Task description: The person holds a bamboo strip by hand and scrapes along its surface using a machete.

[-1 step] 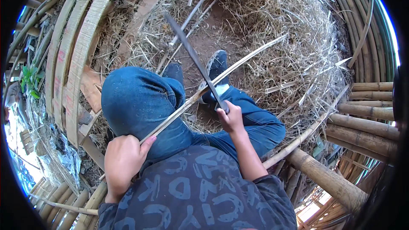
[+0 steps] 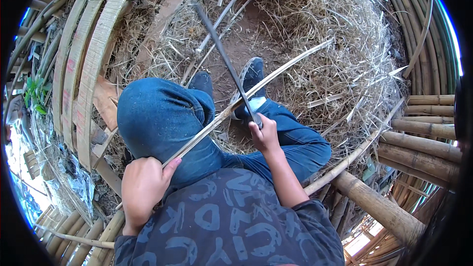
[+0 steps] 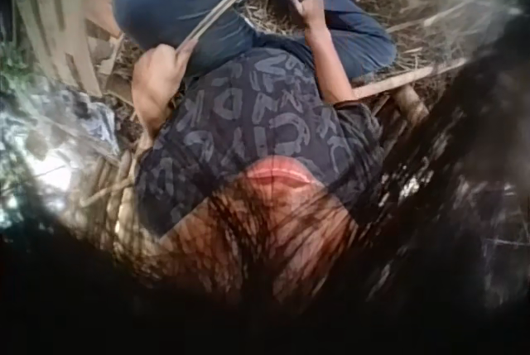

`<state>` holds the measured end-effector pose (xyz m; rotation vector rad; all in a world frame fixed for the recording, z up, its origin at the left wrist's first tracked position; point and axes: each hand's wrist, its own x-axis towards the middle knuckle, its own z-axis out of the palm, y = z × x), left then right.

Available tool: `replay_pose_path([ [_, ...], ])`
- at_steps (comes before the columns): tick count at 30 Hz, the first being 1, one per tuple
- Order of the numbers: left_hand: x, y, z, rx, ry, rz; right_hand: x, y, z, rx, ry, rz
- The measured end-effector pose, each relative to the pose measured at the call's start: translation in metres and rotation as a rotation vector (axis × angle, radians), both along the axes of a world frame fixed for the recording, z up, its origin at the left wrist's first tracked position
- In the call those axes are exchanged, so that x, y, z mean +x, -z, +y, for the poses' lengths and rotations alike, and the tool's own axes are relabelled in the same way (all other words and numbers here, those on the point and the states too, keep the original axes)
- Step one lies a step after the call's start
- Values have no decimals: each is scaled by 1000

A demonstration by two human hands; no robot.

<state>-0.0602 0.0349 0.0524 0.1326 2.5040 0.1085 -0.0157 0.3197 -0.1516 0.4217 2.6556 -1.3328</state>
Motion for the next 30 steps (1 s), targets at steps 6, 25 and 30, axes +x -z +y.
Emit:
replay_pose_path([
  [6,-6,0,-1,16,-32,-50,-28,17,7,256,-76,233],
  [25,2,-2,-4,44,-34,10,13,61,98,-75,565,-147],
  [30,1,0,-1,4,-8,15,2,37,54,-224,418,-85],
])
